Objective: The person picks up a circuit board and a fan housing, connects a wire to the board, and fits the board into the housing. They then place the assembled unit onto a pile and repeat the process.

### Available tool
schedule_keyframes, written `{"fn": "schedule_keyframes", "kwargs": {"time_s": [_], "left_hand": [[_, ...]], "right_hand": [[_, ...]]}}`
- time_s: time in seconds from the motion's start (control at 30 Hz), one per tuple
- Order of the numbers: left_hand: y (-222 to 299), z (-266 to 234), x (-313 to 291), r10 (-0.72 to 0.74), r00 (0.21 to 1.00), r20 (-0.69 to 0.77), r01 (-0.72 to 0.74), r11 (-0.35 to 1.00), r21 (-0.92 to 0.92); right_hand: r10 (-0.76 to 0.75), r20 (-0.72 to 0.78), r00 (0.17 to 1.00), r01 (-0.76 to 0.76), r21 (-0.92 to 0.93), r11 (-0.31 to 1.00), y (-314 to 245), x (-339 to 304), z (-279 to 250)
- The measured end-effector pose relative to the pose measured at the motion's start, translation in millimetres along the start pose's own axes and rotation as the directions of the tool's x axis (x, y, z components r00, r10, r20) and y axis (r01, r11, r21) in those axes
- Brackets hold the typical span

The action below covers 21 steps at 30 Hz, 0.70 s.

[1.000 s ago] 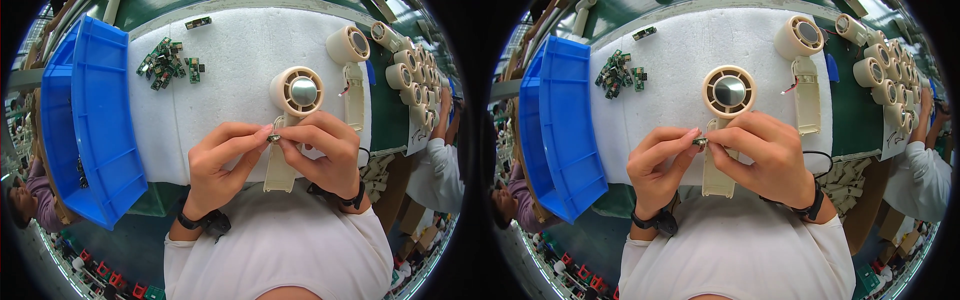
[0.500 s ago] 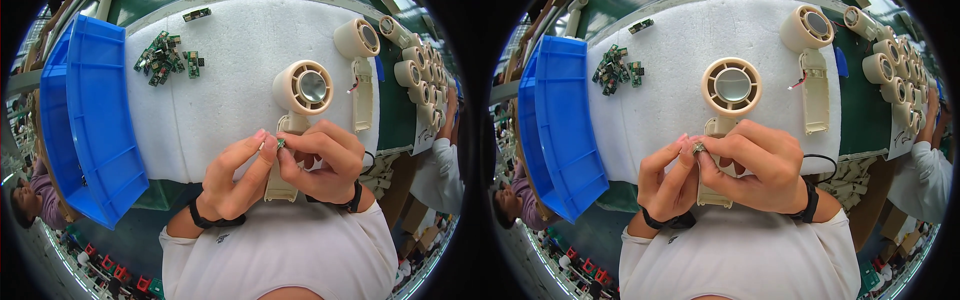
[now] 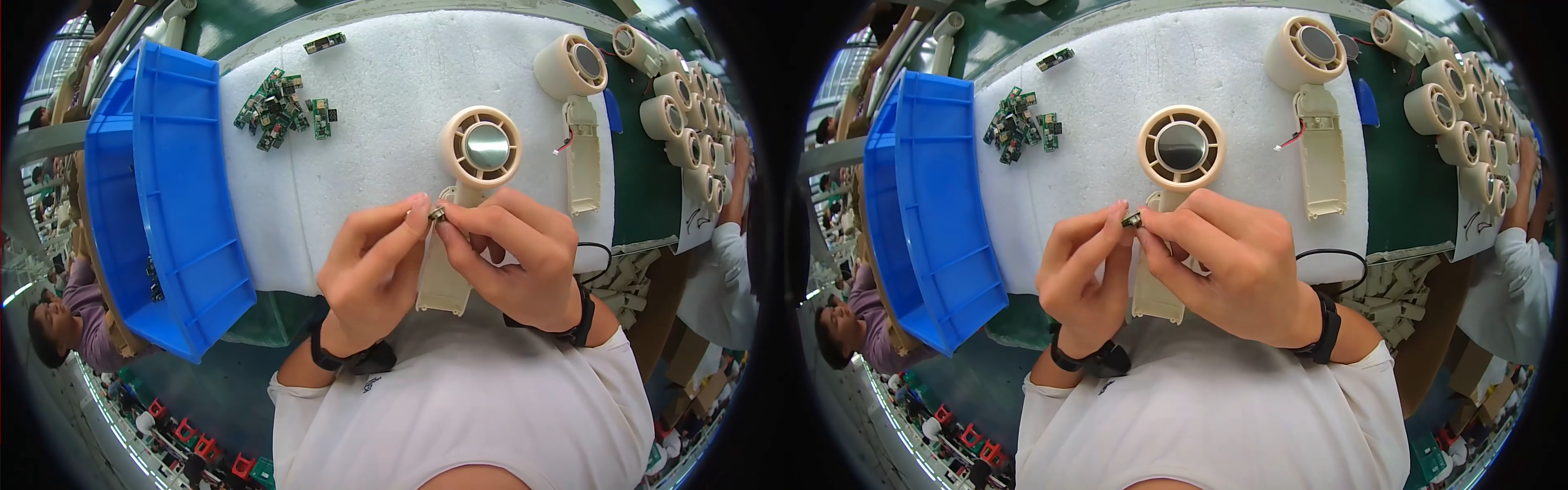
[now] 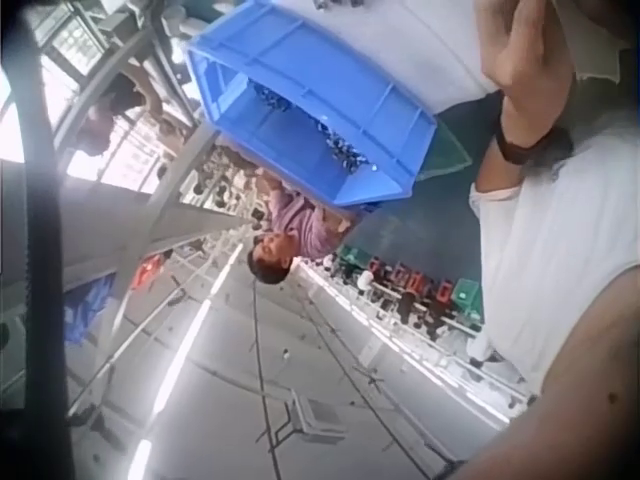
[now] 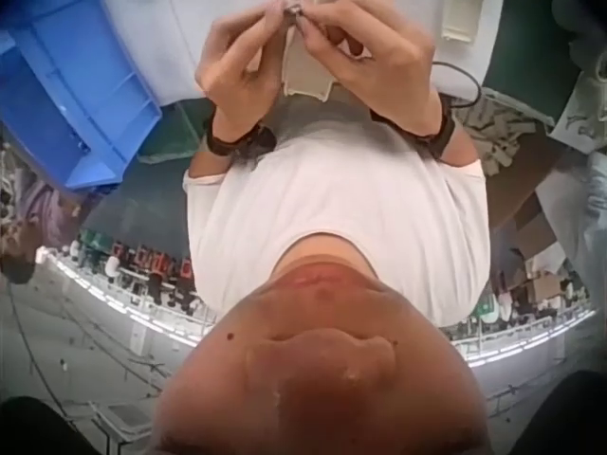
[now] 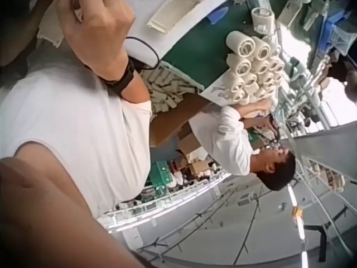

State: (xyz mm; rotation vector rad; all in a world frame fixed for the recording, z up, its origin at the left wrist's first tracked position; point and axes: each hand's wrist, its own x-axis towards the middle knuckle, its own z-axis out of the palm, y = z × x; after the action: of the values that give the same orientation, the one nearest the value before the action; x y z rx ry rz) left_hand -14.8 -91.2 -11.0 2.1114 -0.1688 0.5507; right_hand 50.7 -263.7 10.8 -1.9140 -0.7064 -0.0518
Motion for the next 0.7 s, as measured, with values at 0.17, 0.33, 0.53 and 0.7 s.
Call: {"fn": "schedule_keyframes", "kwargs": {"time_s": [0.17, 0.33, 0.53, 0.7], "left_hand": [[1, -14, 13, -0.427, 0.88, 0.206, 0.463, 0.679, -0.569], [-4, -38, 30, -0.135, 0.982, 0.13, 0.157, 0.972, -0.176], [-29, -59, 38, -0.103, 0.958, -0.269, 0.222, 0.858, 0.462], [-56, -56, 26, -0.119, 0.953, -0.28, 0.256, 0.812, 0.525]], "right_hand": [[-0.198, 0.055, 0.979, 0.205, -0.195, 0.959, 0, 23, -23], [-0.219, 0.048, 0.975, 0.22, -0.398, 0.891, -13, 58, -38], [-0.09, 0.436, 0.896, 0.209, -0.232, 0.95, -37, 129, -51], [-0.118, 0.278, 0.953, 0.249, -0.499, 0.83, 40, 269, -30]]}}
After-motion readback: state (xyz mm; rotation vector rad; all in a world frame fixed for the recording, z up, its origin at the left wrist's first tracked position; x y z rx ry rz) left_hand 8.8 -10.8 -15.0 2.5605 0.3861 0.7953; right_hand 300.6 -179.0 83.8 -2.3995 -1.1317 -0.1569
